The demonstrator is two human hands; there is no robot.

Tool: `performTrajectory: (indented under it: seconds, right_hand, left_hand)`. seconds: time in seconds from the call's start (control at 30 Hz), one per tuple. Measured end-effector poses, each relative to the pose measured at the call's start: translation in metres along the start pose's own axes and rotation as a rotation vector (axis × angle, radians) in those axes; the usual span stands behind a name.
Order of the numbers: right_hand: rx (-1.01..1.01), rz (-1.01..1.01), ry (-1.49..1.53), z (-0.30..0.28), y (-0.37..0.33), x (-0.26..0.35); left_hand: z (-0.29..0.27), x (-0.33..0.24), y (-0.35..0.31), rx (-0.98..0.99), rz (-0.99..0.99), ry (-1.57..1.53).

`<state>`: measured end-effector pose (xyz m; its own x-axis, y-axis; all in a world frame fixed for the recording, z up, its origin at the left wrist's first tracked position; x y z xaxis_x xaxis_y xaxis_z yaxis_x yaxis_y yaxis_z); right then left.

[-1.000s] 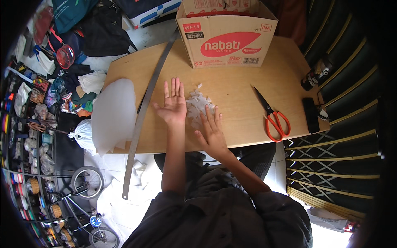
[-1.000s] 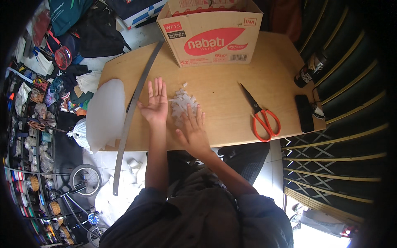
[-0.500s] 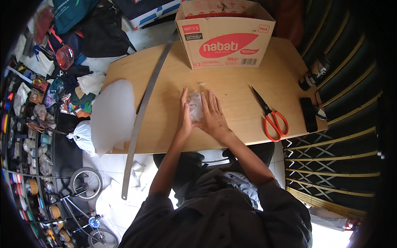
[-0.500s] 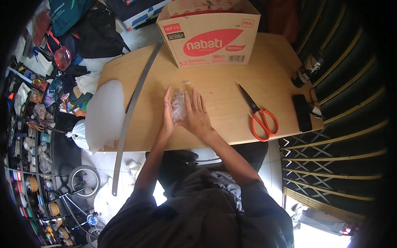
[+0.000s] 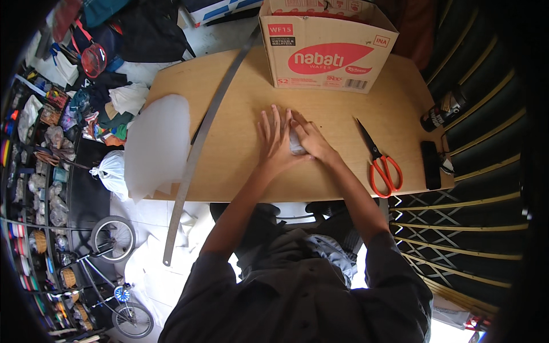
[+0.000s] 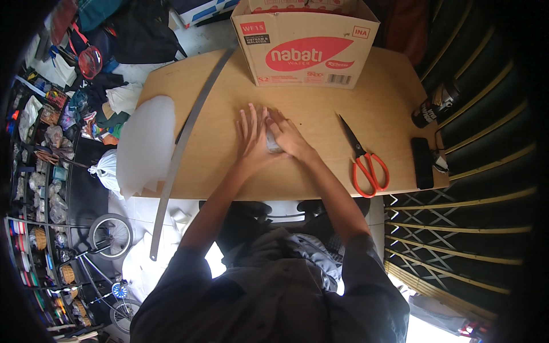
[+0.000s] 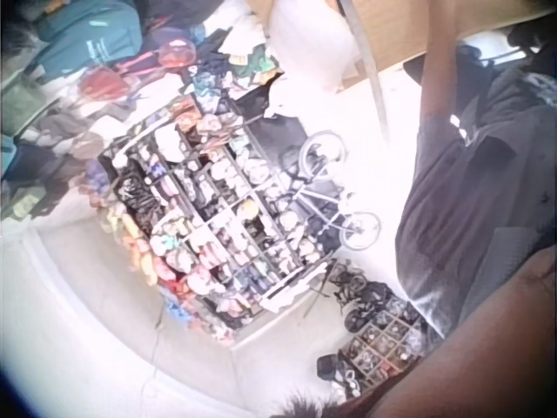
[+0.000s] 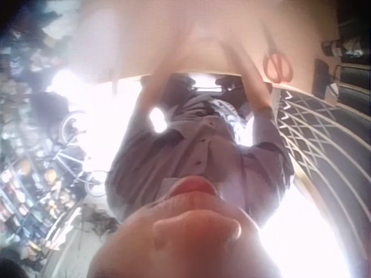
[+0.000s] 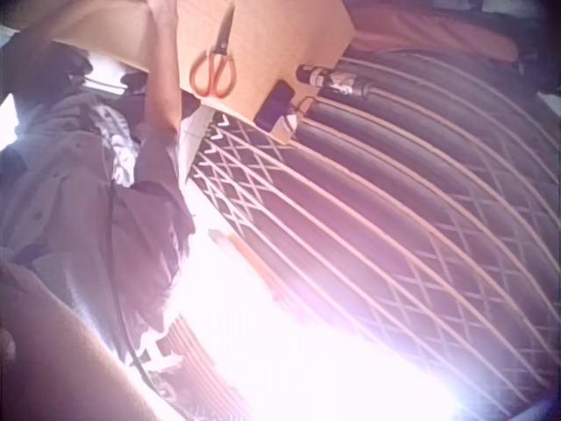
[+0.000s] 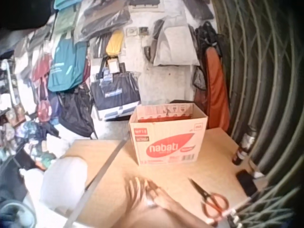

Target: The person cuts a strip of white foam padding into small squares using shears and then places them into a cardboard box.

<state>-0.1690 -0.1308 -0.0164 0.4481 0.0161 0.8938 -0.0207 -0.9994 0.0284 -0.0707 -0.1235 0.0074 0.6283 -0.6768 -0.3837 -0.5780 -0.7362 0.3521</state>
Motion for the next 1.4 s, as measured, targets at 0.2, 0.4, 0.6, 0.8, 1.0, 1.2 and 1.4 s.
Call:
performTrajectory:
  seconds: [0.2,0.4,0.6,0.8,1.0,1.2,1.4]
  right_hand:
    - [-0.125,0.019,0.312,-0.008,-0.027,-0.007]
    - [-0.304,0.046,0.265,-0.011,-0.039,0.0]
    - [-0.407,-0.015,0.349,-0.016,-0.047,-0.006]
    - [-0.499,-0.095,0.284,-0.025,-0.051,-0.002]
    - [-0.495,-0.06,0.262,-0.029,-0.049,-0.01]
    - [-0.454,-0.302,-0.667,-0.028,-0.051,0.039]
    - [-0.283,-0.391,-0.849,-0.001,-0.031,0.031]
  left_hand:
    - [0.01,-0.005,0.005,0.002,0.114,0.064]
    - [0.009,-0.008,0.004,-0.002,0.062,0.116]
    - [0.017,-0.003,0.003,0.066,0.022,0.052]
    - [0.009,0.01,0.013,0.002,0.008,-0.099]
    - [-0.028,0.028,0.014,-0.073,-0.157,-0.271]
    - [-0.06,0.068,-0.01,-0.155,-0.224,-0.276]
    - [-0.04,0.048,-0.029,-0.191,-0.069,-0.17]
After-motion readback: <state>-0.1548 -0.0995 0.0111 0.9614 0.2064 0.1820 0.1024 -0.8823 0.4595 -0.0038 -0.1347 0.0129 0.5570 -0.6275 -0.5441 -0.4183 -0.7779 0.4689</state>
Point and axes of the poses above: each hand's wrist, its own y-axis towards the middle knuckle, its own z-axis out of the palm, x = y × z, the point moved 9 cm from there along y, towards the middle knuckle, and after that the axes turned 2 degrees about z, right-handed, at the moved point
